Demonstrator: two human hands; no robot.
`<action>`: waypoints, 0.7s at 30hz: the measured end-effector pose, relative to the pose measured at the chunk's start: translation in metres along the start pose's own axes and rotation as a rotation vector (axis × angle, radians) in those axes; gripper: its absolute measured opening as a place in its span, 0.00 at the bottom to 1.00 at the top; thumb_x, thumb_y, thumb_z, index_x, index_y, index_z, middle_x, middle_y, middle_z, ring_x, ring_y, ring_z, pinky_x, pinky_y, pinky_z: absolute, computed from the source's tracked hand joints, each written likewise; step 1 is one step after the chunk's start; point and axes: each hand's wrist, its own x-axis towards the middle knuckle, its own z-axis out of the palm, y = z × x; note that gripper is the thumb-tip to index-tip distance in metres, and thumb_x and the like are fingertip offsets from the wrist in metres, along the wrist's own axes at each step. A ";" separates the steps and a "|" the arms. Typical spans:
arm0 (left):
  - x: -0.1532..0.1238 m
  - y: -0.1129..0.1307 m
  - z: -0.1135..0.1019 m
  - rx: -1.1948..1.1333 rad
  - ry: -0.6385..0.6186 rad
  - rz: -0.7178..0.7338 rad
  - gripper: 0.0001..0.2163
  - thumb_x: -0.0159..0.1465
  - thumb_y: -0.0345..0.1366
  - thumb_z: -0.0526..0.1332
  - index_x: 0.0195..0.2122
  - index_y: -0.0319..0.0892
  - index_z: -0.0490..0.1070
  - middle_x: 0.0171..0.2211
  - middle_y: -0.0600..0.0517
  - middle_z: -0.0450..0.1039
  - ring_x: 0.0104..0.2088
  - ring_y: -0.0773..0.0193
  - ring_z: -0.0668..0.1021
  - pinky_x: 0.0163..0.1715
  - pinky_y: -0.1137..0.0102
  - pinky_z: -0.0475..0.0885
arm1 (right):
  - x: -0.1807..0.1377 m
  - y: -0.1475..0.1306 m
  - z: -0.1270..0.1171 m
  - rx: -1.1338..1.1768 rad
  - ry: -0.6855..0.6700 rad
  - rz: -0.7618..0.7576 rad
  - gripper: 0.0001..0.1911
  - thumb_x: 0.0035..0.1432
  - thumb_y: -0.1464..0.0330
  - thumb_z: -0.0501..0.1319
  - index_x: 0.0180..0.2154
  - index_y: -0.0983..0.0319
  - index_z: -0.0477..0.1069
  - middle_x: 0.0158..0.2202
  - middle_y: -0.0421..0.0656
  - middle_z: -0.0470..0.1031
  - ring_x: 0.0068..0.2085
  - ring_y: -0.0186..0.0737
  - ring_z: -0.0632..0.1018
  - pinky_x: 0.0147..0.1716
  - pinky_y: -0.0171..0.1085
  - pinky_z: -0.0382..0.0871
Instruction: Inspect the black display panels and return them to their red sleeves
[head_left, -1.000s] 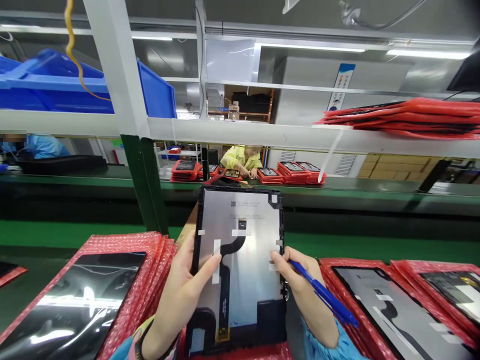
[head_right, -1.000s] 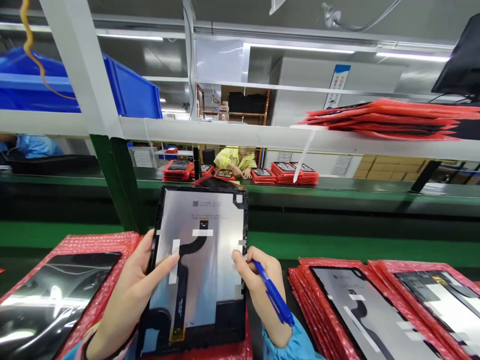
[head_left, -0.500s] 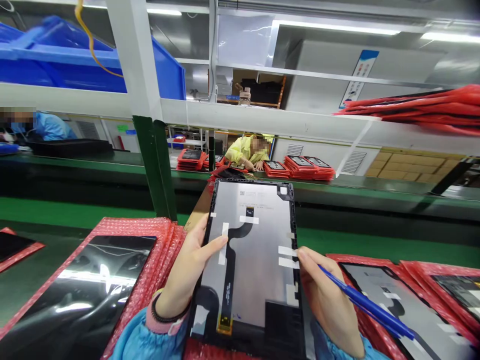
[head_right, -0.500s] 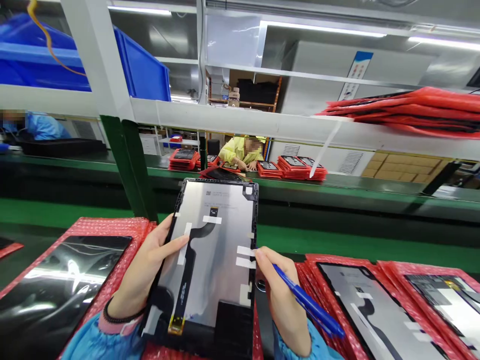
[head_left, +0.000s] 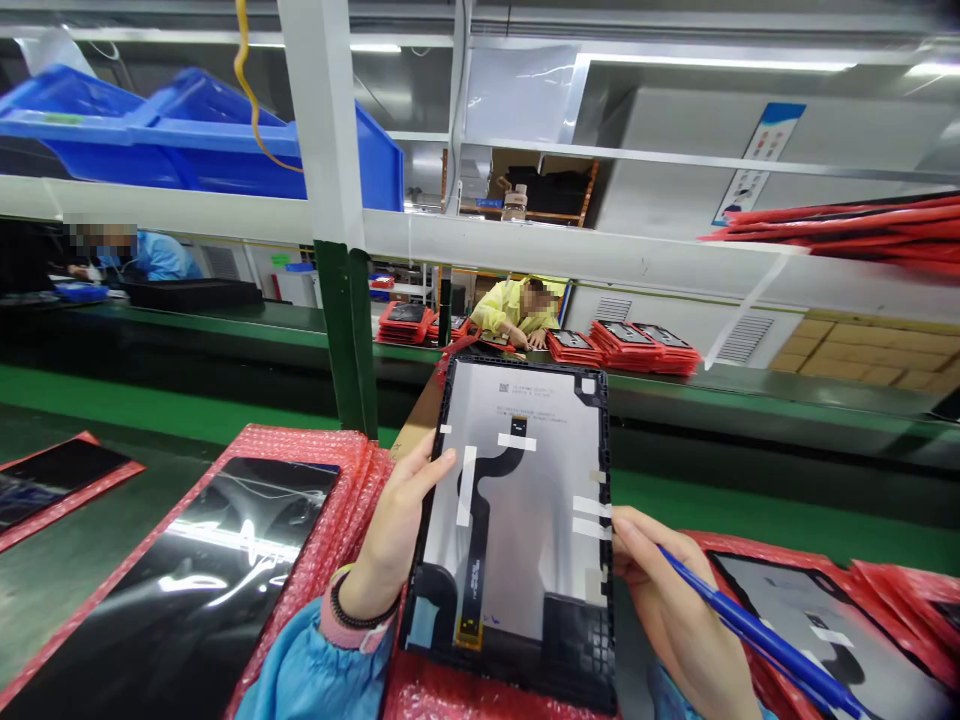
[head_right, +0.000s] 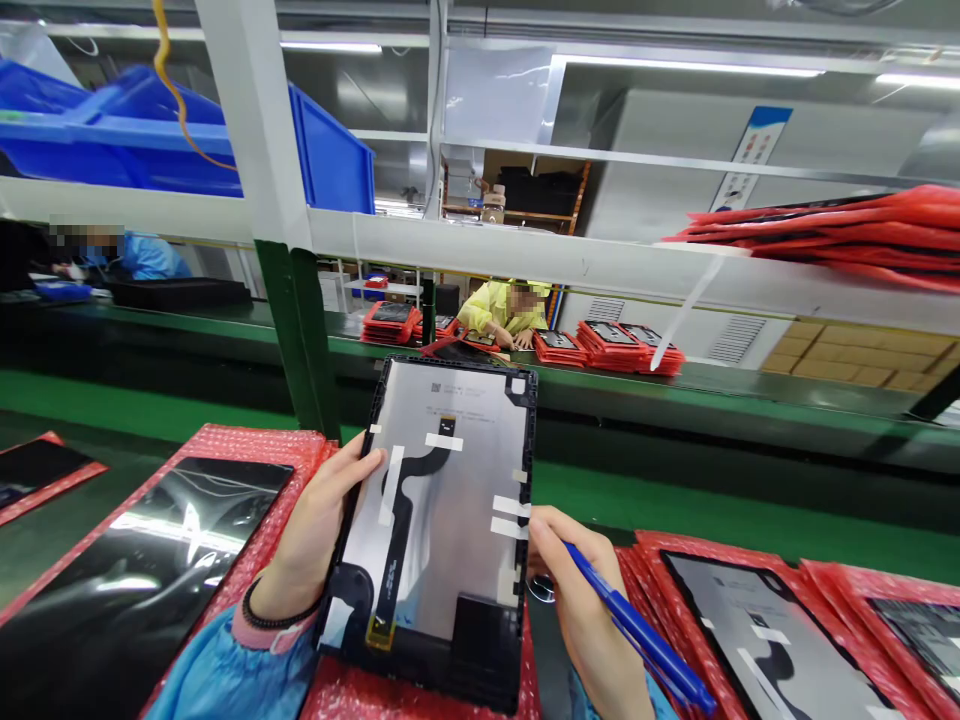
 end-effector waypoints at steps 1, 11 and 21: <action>0.000 -0.001 0.000 -0.001 0.006 0.008 0.15 0.61 0.37 0.64 0.50 0.44 0.75 0.49 0.50 0.78 0.51 0.55 0.77 0.51 0.67 0.71 | 0.000 0.000 0.000 -0.013 0.003 0.004 0.12 0.53 0.57 0.65 0.24 0.57 0.76 0.25 0.42 0.72 0.28 0.42 0.69 0.28 0.37 0.66; -0.003 0.000 -0.003 0.119 -0.038 0.092 0.16 0.60 0.34 0.64 0.51 0.44 0.73 0.47 0.51 0.79 0.47 0.55 0.79 0.47 0.67 0.72 | 0.001 0.000 0.002 -0.079 0.050 0.011 0.14 0.49 0.55 0.67 0.31 0.58 0.81 0.30 0.45 0.78 0.31 0.45 0.73 0.28 0.37 0.68; -0.003 0.003 -0.002 0.077 -0.018 -0.003 0.15 0.59 0.33 0.65 0.48 0.46 0.75 0.43 0.54 0.81 0.44 0.58 0.80 0.40 0.72 0.73 | 0.001 -0.001 0.003 0.037 0.027 0.050 0.10 0.48 0.59 0.69 0.32 0.57 0.80 0.33 0.44 0.79 0.37 0.47 0.76 0.34 0.38 0.72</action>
